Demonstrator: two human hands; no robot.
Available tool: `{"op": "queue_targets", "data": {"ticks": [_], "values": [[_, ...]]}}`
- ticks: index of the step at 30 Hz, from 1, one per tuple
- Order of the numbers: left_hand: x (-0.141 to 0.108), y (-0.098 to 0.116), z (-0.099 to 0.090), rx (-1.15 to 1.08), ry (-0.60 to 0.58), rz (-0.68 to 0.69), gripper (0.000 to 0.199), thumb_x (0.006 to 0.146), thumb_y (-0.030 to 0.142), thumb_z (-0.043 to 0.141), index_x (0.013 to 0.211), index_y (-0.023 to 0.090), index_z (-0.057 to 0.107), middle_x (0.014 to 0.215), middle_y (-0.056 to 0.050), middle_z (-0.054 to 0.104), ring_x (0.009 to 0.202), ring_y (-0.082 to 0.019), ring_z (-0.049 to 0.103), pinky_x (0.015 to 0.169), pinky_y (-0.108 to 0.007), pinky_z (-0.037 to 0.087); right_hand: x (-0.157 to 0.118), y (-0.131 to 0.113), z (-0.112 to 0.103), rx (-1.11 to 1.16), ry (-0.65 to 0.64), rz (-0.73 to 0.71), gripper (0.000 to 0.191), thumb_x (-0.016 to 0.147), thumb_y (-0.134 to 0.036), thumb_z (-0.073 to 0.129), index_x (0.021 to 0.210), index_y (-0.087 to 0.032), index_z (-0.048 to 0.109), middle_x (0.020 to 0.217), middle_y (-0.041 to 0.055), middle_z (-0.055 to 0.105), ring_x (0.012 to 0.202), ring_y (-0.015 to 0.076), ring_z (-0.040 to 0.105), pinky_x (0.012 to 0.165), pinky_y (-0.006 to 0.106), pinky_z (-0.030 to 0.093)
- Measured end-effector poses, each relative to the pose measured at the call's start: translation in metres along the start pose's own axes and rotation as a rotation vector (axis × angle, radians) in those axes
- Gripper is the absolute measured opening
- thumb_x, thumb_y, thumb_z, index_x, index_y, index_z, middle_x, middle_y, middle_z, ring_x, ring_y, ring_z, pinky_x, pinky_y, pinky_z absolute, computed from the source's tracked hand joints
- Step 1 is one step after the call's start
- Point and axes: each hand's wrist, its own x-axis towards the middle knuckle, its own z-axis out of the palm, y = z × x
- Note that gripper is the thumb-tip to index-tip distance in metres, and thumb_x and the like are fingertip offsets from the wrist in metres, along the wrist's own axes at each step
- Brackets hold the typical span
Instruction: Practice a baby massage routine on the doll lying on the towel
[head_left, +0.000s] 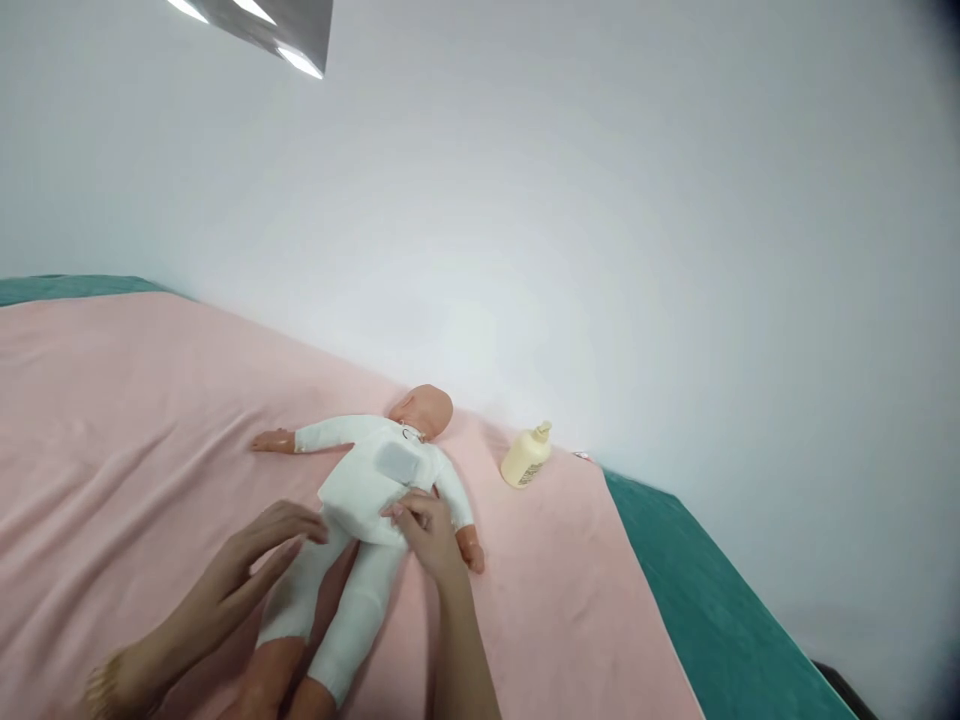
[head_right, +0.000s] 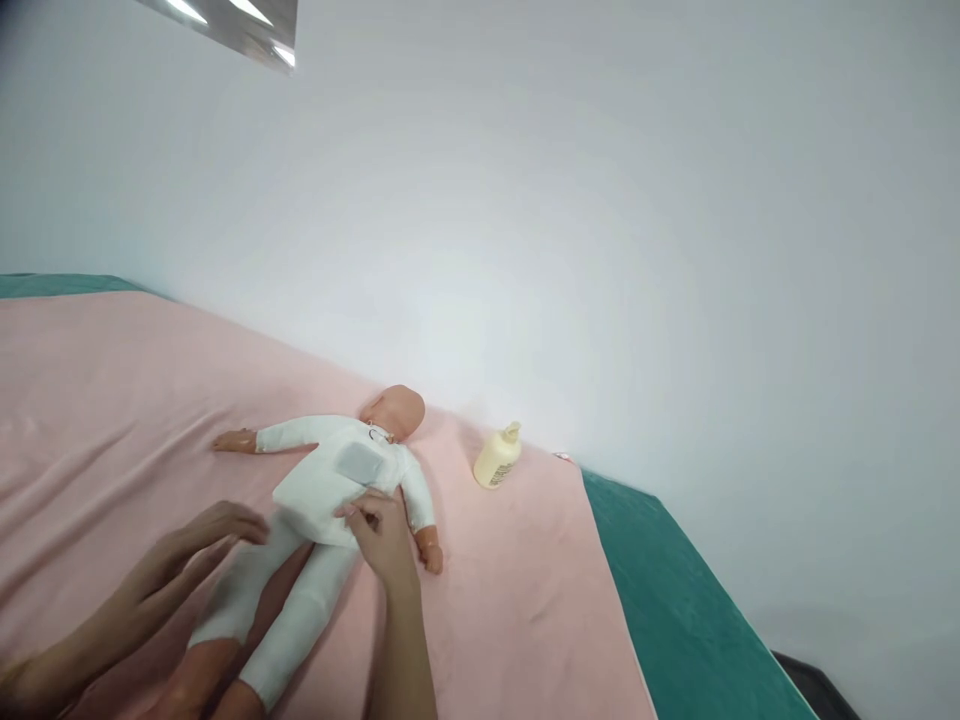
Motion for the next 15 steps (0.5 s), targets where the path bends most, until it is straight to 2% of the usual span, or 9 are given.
{"op": "queue_targets", "data": {"ticks": [3,6,8,12,15], "values": [[0.04,-0.01,0.014,-0.138,-0.091,0.06,0.04,0.101,0.041,0.04,0.087,0.023,0.074,0.099,-0.005,0.071,0.099,-0.024,0.06,0.094,-0.033,0.046,-0.017,-0.001,0.012,-0.082,0.137,-0.089,0.035,0.093,-0.05,0.058,0.084,-0.026,0.082,0.081,0.0064,0.065,0.081,0.0215,0.06,0.073,0.033,0.048],[0.063,-0.02,0.023,-0.137,-0.204,0.108,0.042,0.101,0.042,0.041,0.082,0.022,0.072,0.09,-0.005,0.071,0.093,-0.022,0.06,0.091,-0.032,0.046,-0.029,0.004,0.021,-0.134,0.21,-0.094,0.036,0.094,-0.051,0.055,0.089,-0.029,0.082,0.086,0.0086,0.063,0.087,0.0247,0.06,0.072,0.036,0.05],[0.068,-0.029,0.027,-0.118,-0.232,0.112,0.042,0.101,0.044,0.041,0.083,0.021,0.072,0.087,-0.005,0.071,0.091,-0.022,0.06,0.09,-0.032,0.046,-0.032,0.008,0.024,-0.165,0.249,-0.096,0.038,0.094,-0.054,0.052,0.091,-0.03,0.083,0.089,0.0099,0.063,0.09,0.0262,0.06,0.073,0.038,0.051],[0.061,-0.046,0.033,-0.123,-0.196,0.109,0.044,0.102,0.043,0.039,0.084,0.021,0.072,0.09,-0.006,0.071,0.092,-0.022,0.061,0.089,-0.032,0.048,-0.03,0.013,0.025,-0.179,0.266,-0.102,0.04,0.097,-0.053,0.05,0.094,-0.031,0.083,0.089,0.0096,0.064,0.092,0.0262,0.059,0.084,0.042,0.049],[0.057,-0.057,0.038,-0.113,-0.216,0.124,0.045,0.102,0.043,0.038,0.081,0.022,0.071,0.09,-0.006,0.07,0.092,-0.022,0.061,0.088,-0.032,0.048,-0.027,0.015,0.027,-0.135,0.246,-0.031,0.035,0.096,-0.05,0.054,0.091,-0.031,0.083,0.086,0.0088,0.064,0.091,0.0258,0.058,0.081,0.04,0.048]]}}
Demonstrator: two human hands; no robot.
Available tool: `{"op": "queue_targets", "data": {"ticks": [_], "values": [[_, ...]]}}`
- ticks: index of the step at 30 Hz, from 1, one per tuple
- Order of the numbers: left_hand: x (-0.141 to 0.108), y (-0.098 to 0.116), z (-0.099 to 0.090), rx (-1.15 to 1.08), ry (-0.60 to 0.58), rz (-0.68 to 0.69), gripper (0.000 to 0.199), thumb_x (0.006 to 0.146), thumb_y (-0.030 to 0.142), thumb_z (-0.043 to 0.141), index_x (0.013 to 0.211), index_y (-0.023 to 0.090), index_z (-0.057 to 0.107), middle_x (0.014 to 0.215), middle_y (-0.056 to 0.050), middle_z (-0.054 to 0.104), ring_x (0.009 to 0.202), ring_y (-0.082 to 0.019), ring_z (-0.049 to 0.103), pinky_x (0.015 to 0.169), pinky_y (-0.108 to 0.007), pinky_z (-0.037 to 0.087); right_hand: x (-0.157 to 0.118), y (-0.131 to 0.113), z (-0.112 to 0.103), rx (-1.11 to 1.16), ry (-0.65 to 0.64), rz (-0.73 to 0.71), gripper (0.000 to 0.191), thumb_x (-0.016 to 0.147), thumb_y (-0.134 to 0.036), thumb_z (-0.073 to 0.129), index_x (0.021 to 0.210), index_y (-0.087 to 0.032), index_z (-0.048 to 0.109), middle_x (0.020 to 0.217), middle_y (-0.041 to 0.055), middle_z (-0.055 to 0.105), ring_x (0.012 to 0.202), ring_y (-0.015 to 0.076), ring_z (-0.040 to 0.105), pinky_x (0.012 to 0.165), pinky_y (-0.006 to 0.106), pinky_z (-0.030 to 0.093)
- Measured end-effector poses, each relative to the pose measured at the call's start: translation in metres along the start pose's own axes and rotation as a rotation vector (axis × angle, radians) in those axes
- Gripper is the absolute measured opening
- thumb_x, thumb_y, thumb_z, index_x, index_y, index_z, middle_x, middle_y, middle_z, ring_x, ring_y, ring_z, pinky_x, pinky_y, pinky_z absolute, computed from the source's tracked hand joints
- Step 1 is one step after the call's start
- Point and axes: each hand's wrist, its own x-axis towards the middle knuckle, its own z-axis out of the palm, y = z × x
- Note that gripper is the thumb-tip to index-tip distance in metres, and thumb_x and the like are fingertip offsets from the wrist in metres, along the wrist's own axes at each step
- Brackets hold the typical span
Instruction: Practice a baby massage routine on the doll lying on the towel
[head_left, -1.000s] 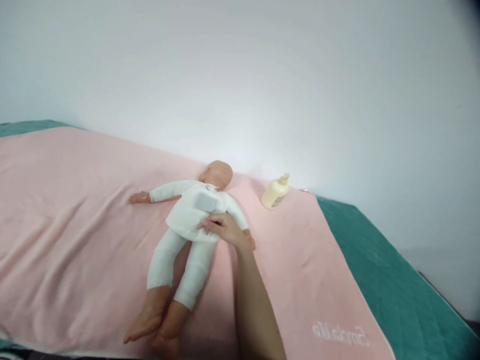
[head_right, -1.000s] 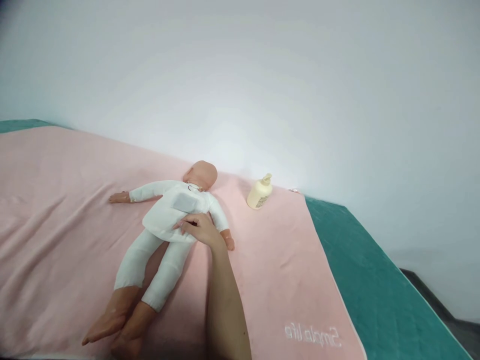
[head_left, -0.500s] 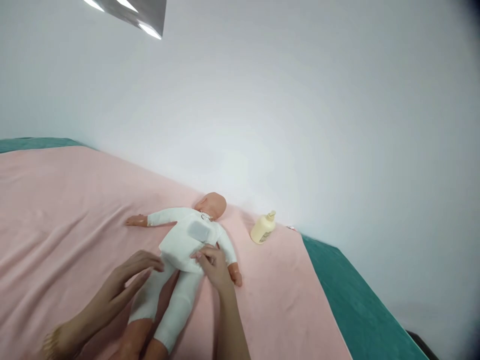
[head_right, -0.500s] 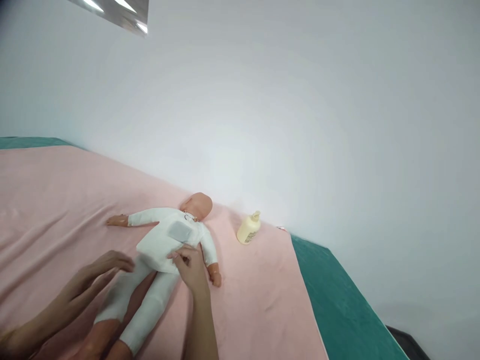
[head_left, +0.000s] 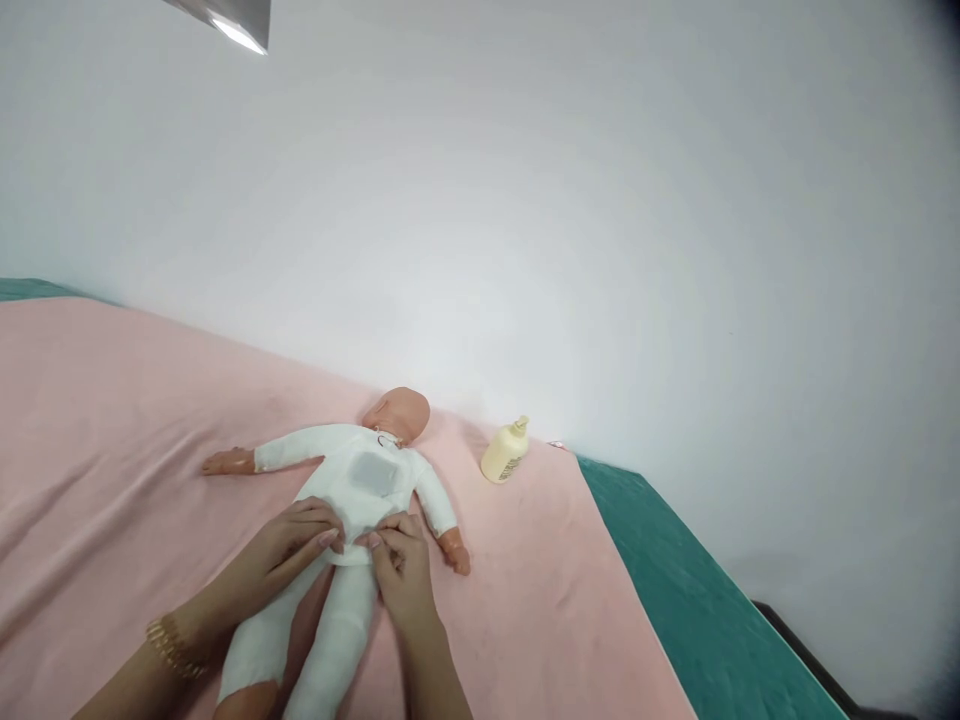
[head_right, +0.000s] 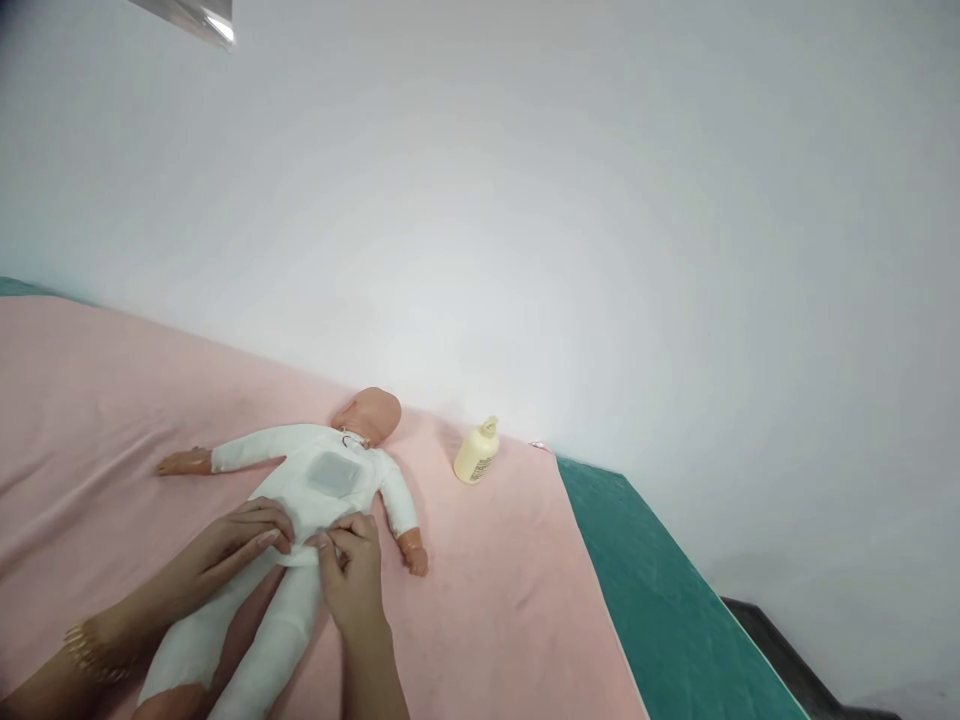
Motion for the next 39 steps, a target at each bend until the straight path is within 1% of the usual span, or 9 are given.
{"op": "queue_targets", "data": {"ticks": [3,7,12,16,22,29,33,36,39], "values": [[0.002,-0.01,0.003,-0.003,-0.027,-0.027,0.048,0.103,0.044,0.037,0.08,0.021,0.071,0.085,-0.005,0.069,0.086,-0.021,0.062,0.083,-0.03,0.05,0.001,0.003,0.003,0.01,-0.018,0.031,0.03,0.095,-0.044,0.057,0.087,-0.031,0.083,0.085,0.0079,0.063,0.09,0.0253,0.058,0.08,0.039,0.046],[0.004,-0.015,0.005,-0.048,0.007,-0.036,0.054,0.103,0.046,0.032,0.08,0.02,0.073,0.084,-0.007,0.07,0.085,-0.022,0.064,0.083,-0.031,0.05,0.002,0.006,0.006,0.007,-0.012,0.028,0.026,0.094,-0.036,0.06,0.085,-0.032,0.083,0.082,0.0064,0.063,0.088,0.0244,0.058,0.082,0.039,0.044],[-0.001,-0.009,0.0,-0.046,0.092,-0.001,0.049,0.103,0.044,0.036,0.087,0.02,0.076,0.097,-0.007,0.073,0.098,-0.024,0.064,0.096,-0.034,0.047,0.001,0.002,0.007,0.014,0.054,-0.033,0.025,0.093,-0.033,0.059,0.088,-0.031,0.083,0.084,0.0068,0.064,0.088,0.0241,0.057,0.082,0.039,0.043],[-0.004,-0.019,-0.002,0.042,0.168,0.036,0.043,0.101,0.046,0.042,0.098,0.023,0.078,0.109,-0.007,0.074,0.113,-0.025,0.06,0.105,-0.04,0.042,0.0,-0.001,0.007,0.023,0.125,-0.109,0.027,0.095,-0.034,0.056,0.095,-0.029,0.083,0.091,0.0079,0.066,0.094,0.024,0.058,0.086,0.039,0.044],[0.001,-0.037,0.0,0.047,0.129,0.052,0.046,0.102,0.047,0.04,0.094,0.025,0.079,0.104,-0.005,0.075,0.109,-0.023,0.062,0.101,-0.04,0.045,0.005,0.005,0.012,-0.056,0.149,-0.139,0.028,0.096,-0.026,0.054,0.092,-0.027,0.082,0.091,0.0057,0.066,0.094,0.021,0.06,0.09,0.037,0.043],[0.004,-0.029,-0.003,0.055,0.135,0.071,0.046,0.102,0.046,0.041,0.09,0.023,0.079,0.099,-0.006,0.077,0.104,-0.023,0.066,0.096,-0.038,0.051,0.008,0.013,0.016,-0.185,0.135,-0.17,0.026,0.094,-0.019,0.057,0.087,-0.025,0.081,0.087,0.0032,0.066,0.091,0.0184,0.061,0.089,0.035,0.045],[-0.001,-0.023,-0.006,0.107,0.19,0.111,0.043,0.1,0.046,0.044,0.095,0.02,0.077,0.106,-0.008,0.076,0.108,-0.024,0.064,0.106,-0.045,0.045,0.003,0.01,0.014,-0.24,0.165,-0.225,0.028,0.097,-0.021,0.052,0.094,-0.022,0.079,0.097,0.0057,0.067,0.099,0.019,0.061,0.095,0.036,0.045],[-0.002,-0.022,-0.005,0.133,0.205,0.122,0.041,0.098,0.047,0.046,0.106,0.02,0.076,0.119,-0.01,0.073,0.121,-0.027,0.059,0.115,-0.052,0.035,0.0,0.008,0.013,-0.268,0.171,-0.224,0.028,0.097,-0.021,0.05,0.109,-0.021,0.076,0.113,0.0079,0.066,0.112,0.0204,0.058,0.107,0.04,0.039],[0.001,-0.025,-0.003,0.152,0.174,0.14,0.04,0.097,0.047,0.047,0.112,0.022,0.074,0.121,-0.008,0.073,0.125,-0.027,0.057,0.117,-0.053,0.033,0.0,0.008,0.014,-0.334,0.133,-0.234,0.026,0.097,-0.02,0.053,0.113,-0.022,0.073,0.123,0.0078,0.065,0.121,0.0208,0.056,0.115,0.041,0.031]]}}
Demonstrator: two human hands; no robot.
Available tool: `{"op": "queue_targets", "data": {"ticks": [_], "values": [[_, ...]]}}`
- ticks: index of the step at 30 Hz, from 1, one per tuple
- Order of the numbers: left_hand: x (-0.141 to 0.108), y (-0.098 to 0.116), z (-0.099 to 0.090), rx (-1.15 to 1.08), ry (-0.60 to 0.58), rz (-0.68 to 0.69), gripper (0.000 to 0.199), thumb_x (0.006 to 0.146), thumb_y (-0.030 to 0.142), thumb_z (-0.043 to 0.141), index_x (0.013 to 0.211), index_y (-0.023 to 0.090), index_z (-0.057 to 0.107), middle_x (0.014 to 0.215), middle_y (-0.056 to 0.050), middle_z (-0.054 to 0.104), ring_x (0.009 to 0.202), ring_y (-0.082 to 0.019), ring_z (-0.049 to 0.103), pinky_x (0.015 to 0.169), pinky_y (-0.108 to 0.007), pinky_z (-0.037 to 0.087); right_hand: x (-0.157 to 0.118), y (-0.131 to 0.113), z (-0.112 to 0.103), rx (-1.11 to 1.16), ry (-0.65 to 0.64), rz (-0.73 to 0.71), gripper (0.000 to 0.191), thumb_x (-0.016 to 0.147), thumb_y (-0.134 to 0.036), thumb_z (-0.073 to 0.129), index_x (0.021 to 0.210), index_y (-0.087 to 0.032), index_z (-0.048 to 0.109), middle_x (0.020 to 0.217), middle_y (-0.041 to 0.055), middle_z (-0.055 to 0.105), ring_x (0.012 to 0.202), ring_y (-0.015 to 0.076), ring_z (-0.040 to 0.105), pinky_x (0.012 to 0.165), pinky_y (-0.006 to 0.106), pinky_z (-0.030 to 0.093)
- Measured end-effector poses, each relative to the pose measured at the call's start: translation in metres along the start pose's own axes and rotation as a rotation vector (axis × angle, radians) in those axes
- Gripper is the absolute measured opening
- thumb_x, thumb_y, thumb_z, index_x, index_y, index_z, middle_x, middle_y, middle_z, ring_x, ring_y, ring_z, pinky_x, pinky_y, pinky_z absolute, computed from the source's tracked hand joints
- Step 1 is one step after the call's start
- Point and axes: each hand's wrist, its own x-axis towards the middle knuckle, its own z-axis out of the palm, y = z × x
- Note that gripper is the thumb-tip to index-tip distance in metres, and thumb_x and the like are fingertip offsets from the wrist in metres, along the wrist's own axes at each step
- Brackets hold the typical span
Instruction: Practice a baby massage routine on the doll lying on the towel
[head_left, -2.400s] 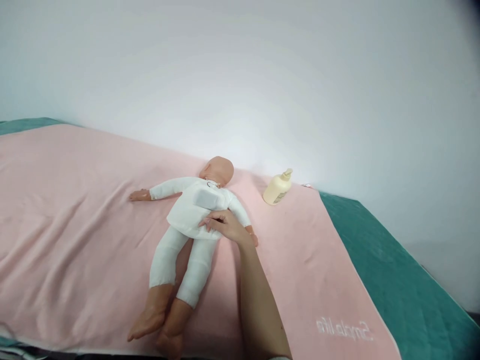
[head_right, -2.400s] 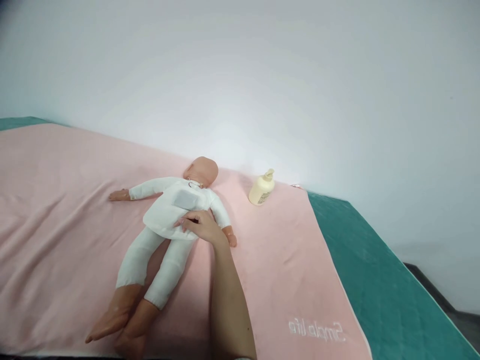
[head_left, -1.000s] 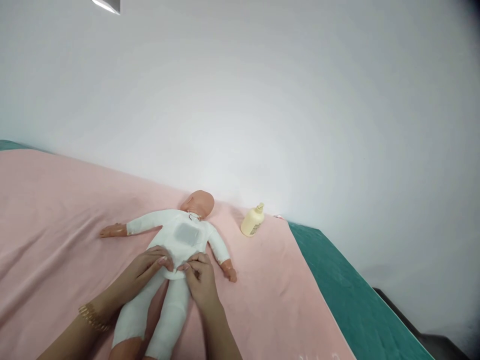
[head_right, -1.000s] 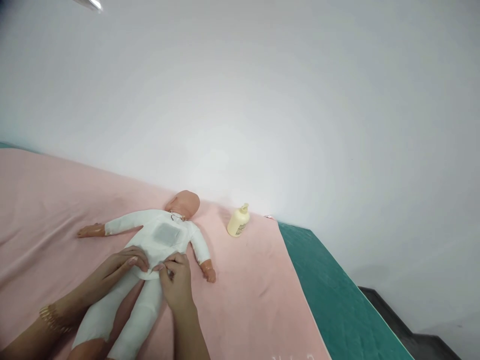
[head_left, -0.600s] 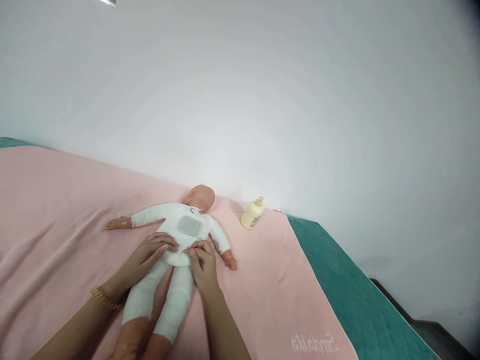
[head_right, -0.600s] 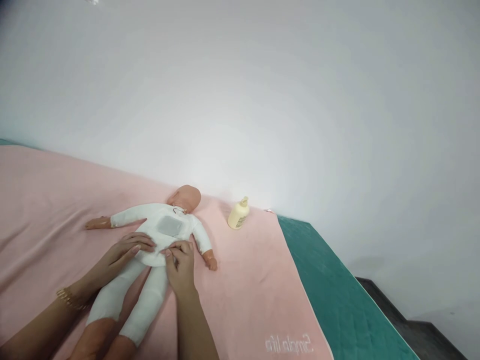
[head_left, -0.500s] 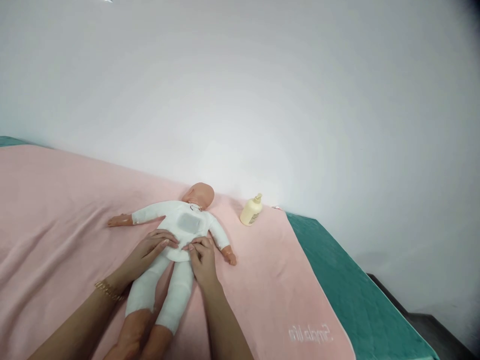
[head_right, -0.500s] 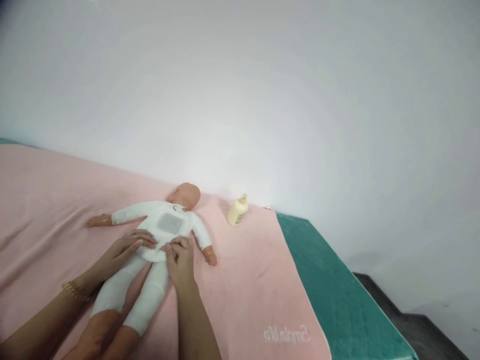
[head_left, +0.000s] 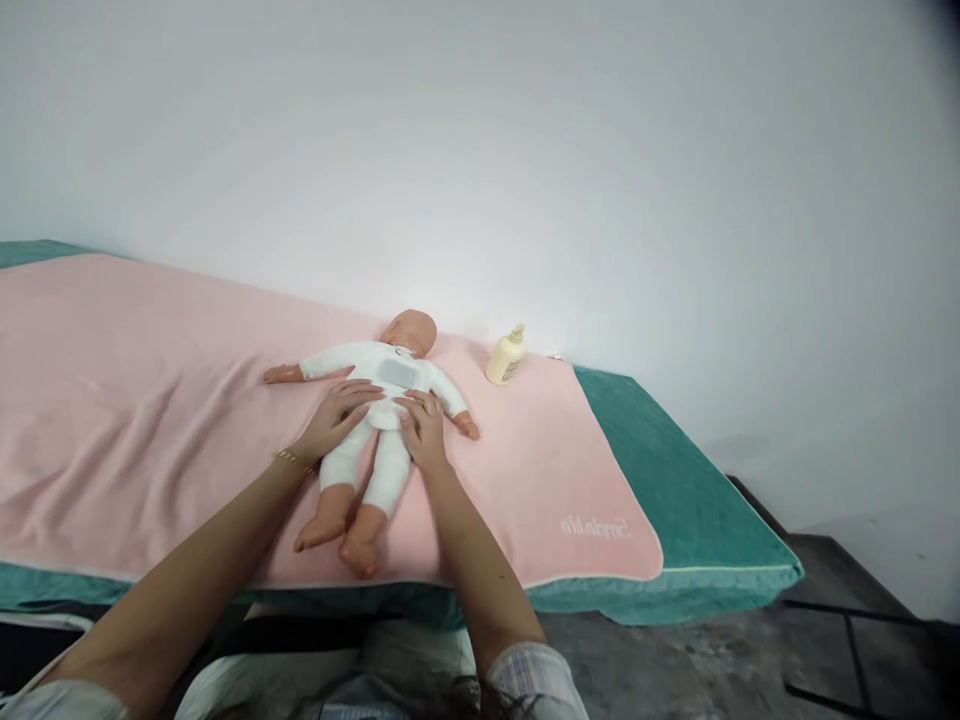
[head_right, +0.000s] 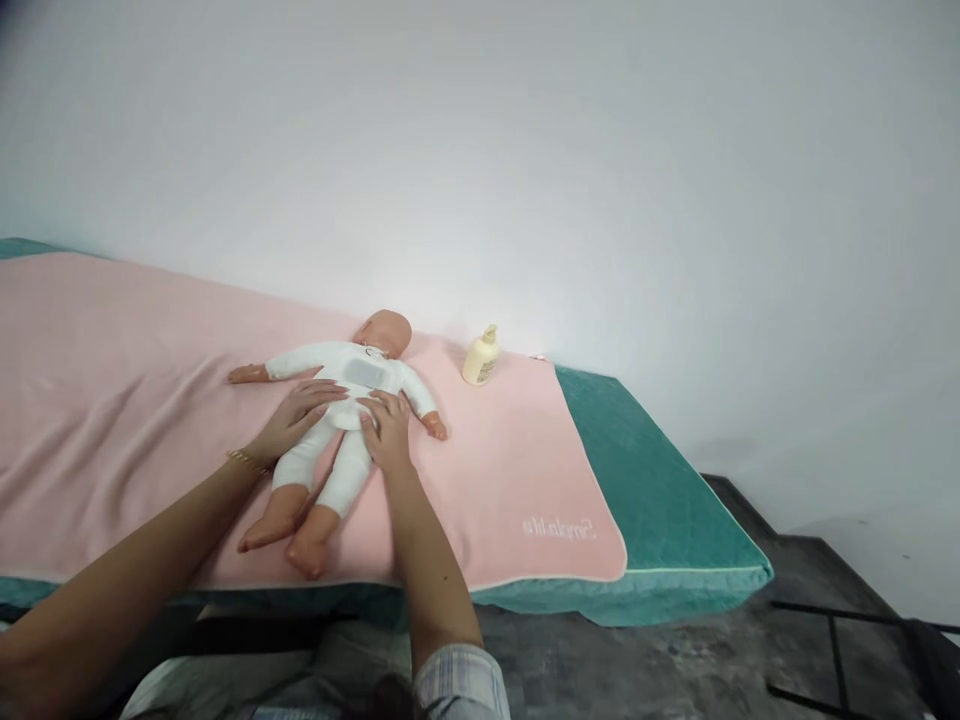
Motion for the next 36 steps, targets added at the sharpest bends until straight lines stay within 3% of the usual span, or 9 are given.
{"op": "queue_targets", "data": {"ticks": [6,18,24,36], "values": [[0.002,-0.008,0.004,0.043,-0.032,-0.003,0.044,0.098,0.046,0.041,0.105,0.018,0.075,0.114,-0.011,0.075,0.115,-0.027,0.064,0.109,-0.05,0.041,0.001,-0.001,0.004,-0.061,-0.062,0.027,0.024,0.099,-0.021,0.052,0.111,-0.022,0.073,0.119,0.0069,0.068,0.12,0.0203,0.057,0.116,0.04,0.03],[-0.006,-0.008,0.007,0.186,-0.005,0.054,0.038,0.094,0.036,0.044,0.113,0.021,0.073,0.125,-0.01,0.071,0.124,-0.028,0.059,0.109,-0.053,0.041,-0.001,-0.004,0.002,-0.143,-0.071,-0.016,0.03,0.098,-0.021,0.048,0.118,-0.021,0.07,0.125,0.0093,0.067,0.123,0.0232,0.054,0.114,0.042,0.034],[-0.006,-0.005,0.006,0.172,-0.011,0.046,0.043,0.095,0.037,0.043,0.126,0.022,0.068,0.136,-0.01,0.065,0.13,-0.028,0.054,0.113,-0.053,0.038,-0.003,0.0,0.003,-0.155,-0.056,-0.037,0.036,0.097,-0.024,0.05,0.131,-0.02,0.063,0.138,0.012,0.06,0.13,0.0242,0.05,0.118,0.046,0.029],[0.001,0.002,0.002,0.053,-0.067,-0.094,0.041,0.096,0.043,0.044,0.113,0.021,0.073,0.121,-0.009,0.073,0.118,-0.026,0.063,0.112,-0.052,0.039,-0.001,-0.008,-0.004,0.008,-0.023,0.041,0.031,0.1,-0.027,0.047,0.116,-0.021,0.072,0.12,0.0095,0.069,0.118,0.022,0.059,0.108,0.041,0.04]]}}
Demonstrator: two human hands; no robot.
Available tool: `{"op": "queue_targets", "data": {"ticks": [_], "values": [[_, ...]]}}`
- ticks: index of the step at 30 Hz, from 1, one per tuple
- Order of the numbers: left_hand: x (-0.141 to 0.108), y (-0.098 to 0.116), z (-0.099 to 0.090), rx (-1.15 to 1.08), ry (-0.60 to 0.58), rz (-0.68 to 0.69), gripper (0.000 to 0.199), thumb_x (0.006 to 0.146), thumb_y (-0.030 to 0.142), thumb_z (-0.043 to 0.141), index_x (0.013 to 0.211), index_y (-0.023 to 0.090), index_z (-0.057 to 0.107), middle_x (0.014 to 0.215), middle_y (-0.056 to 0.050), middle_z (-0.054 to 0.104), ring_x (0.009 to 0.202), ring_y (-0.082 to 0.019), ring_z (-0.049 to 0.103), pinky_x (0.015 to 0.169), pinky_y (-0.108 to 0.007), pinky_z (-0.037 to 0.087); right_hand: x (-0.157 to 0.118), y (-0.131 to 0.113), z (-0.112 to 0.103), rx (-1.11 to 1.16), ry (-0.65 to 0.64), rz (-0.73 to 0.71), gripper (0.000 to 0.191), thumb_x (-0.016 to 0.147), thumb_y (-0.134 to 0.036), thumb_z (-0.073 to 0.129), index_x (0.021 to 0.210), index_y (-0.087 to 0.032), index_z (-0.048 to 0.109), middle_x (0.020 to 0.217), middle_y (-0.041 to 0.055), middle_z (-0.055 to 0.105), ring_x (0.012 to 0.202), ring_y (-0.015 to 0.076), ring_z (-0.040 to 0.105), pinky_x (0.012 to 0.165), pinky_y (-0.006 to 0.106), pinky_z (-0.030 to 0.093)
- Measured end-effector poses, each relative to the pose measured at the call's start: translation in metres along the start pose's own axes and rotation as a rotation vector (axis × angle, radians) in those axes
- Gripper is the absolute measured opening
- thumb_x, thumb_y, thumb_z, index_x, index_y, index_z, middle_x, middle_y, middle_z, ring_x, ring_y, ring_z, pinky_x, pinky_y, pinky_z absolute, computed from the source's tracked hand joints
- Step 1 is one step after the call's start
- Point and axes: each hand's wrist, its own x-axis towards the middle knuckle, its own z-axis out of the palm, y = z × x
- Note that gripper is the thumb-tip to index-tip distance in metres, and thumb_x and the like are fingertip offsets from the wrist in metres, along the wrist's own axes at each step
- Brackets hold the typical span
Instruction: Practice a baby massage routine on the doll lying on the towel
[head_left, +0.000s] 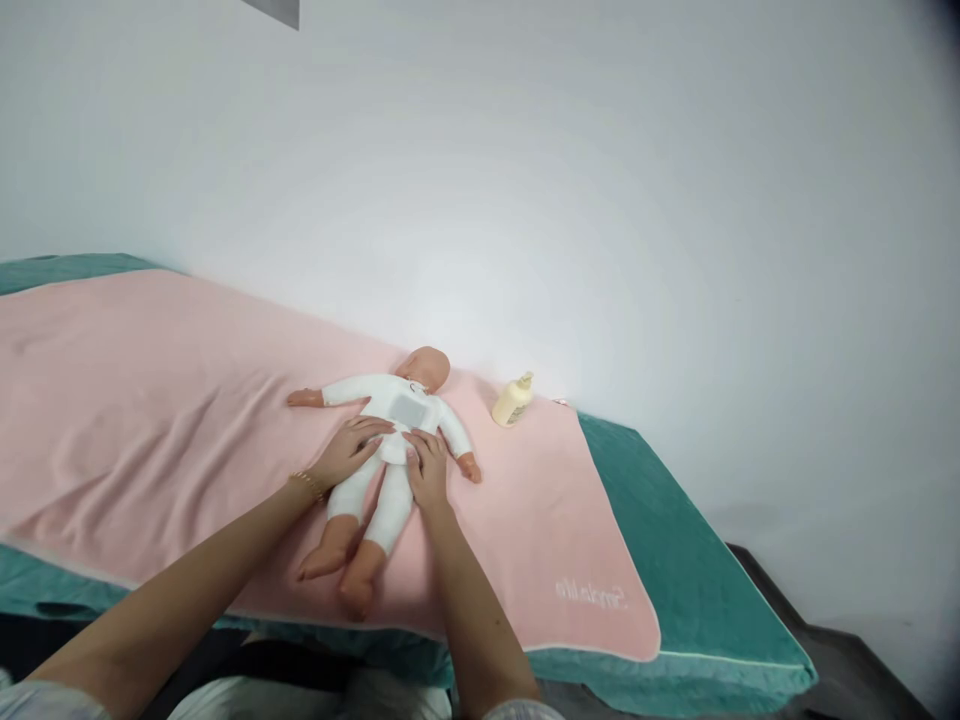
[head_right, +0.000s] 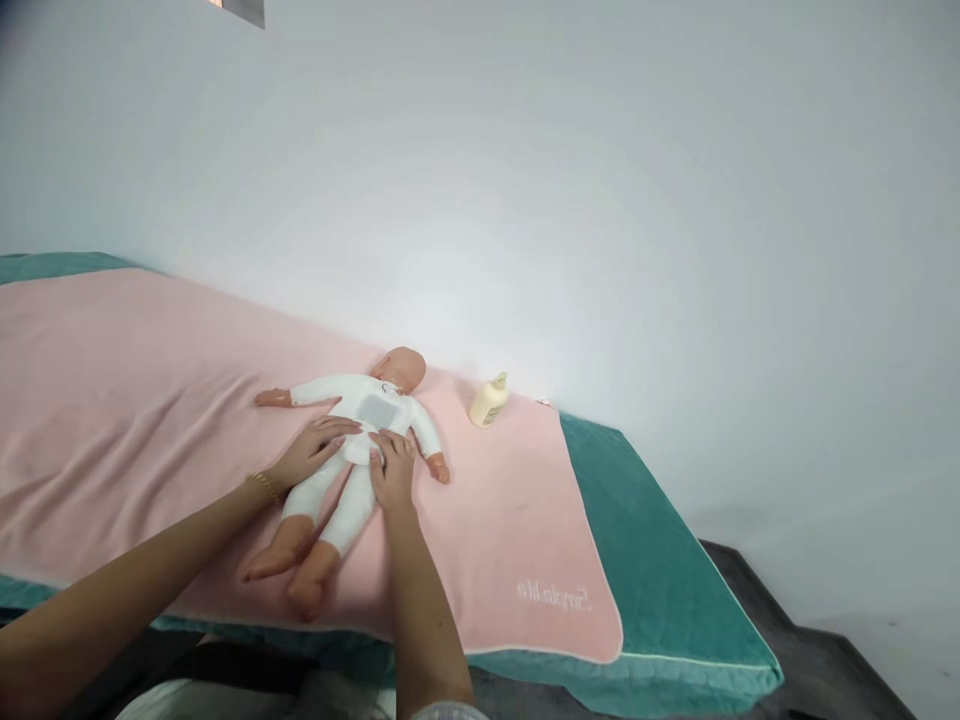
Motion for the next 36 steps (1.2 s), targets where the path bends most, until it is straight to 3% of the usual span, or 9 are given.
{"op": "queue_targets", "data": {"ticks": [4,8,13,18,22,25,29,32,36], "values": [[0.018,0.002,-0.008,-0.031,0.049,-0.021,0.042,0.101,0.043,0.039,0.101,0.021,0.075,0.107,-0.006,0.077,0.105,-0.022,0.069,0.114,-0.048,0.039,0.016,-0.002,-0.006,0.041,0.122,0.027,0.042,0.105,-0.03,0.031,0.105,-0.018,0.072,0.109,0.0117,0.07,0.109,0.0215,0.063,0.1,0.037,0.047],[0.059,-0.004,-0.009,-0.055,0.175,-0.009,0.044,0.102,0.047,0.038,0.091,0.022,0.074,0.102,-0.006,0.076,0.103,-0.023,0.067,0.095,-0.037,0.052,0.053,0.012,0.003,0.165,0.306,0.113,0.041,0.104,-0.038,0.034,0.094,-0.021,0.07,0.095,0.0098,0.069,0.098,0.0235,0.065,0.092,0.037,0.051],[0.1,-0.02,0.009,-0.037,0.063,0.066,0.044,0.101,0.048,0.037,0.084,0.025,0.07,0.087,-0.004,0.073,0.087,-0.023,0.066,0.086,-0.035,0.052,0.08,0.041,0.031,0.093,0.343,0.11,0.037,0.103,-0.036,0.036,0.082,-0.025,0.064,0.087,0.0091,0.068,0.085,0.0252,0.064,0.08,0.038,0.052],[0.1,-0.035,0.023,0.065,-0.008,0.089,0.041,0.101,0.047,0.04,0.076,0.024,0.063,0.078,-0.003,0.068,0.08,-0.023,0.061,0.078,-0.034,0.049,0.076,0.056,0.048,0.045,0.299,0.1,0.032,0.1,-0.026,0.037,0.078,-0.026,0.061,0.081,0.007,0.068,0.078,0.0248,0.064,0.075,0.038,0.049],[0.098,-0.041,0.025,0.115,-0.05,0.062,0.045,0.101,0.048,0.038,0.072,0.023,0.061,0.074,-0.004,0.066,0.076,-0.023,0.059,0.075,-0.035,0.048,0.076,0.051,0.045,0.05,0.242,0.138,0.029,0.097,-0.022,0.043,0.073,-0.025,0.06,0.079,0.007,0.068,0.078,0.0255,0.062,0.075,0.038,0.047],[0.094,-0.042,0.022,0.122,-0.018,0.05,0.044,0.101,0.049,0.038,0.079,0.023,0.067,0.083,-0.006,0.07,0.084,-0.024,0.061,0.081,-0.036,0.049,0.077,0.039,0.035,0.081,0.212,0.155,0.028,0.097,-0.022,0.044,0.078,-0.024,0.063,0.083,0.0071,0.068,0.082,0.0256,0.061,0.077,0.039,0.047],[0.087,-0.044,0.018,0.126,0.083,0.086,0.038,0.101,0.046,0.04,0.1,0.024,0.072,0.104,-0.008,0.073,0.102,-0.025,0.062,0.093,-0.039,0.048,0.077,0.028,0.025,0.17,0.198,0.108,0.023,0.098,-0.025,0.047,0.095,-0.025,0.07,0.103,0.0083,0.069,0.102,0.0253,0.06,0.092,0.041,0.046],[0.087,-0.044,0.017,0.138,0.045,0.056,0.038,0.101,0.046,0.041,0.101,0.025,0.072,0.106,-0.006,0.074,0.103,-0.025,0.064,0.094,-0.039,0.048,0.077,0.028,0.025,0.184,0.191,0.104,0.022,0.098,-0.026,0.049,0.1,-0.024,0.071,0.106,0.008,0.07,0.104,0.0253,0.061,0.095,0.042,0.046],[0.091,-0.042,0.019,0.187,-0.008,0.021,0.041,0.1,0.05,0.042,0.093,0.024,0.073,0.101,-0.006,0.075,0.1,-0.026,0.064,0.092,-0.04,0.048,0.079,0.036,0.031,0.126,0.158,0.127,0.024,0.098,-0.022,0.049,0.09,-0.023,0.071,0.094,0.0071,0.072,0.094,0.0253,0.062,0.088,0.041,0.048]]}}
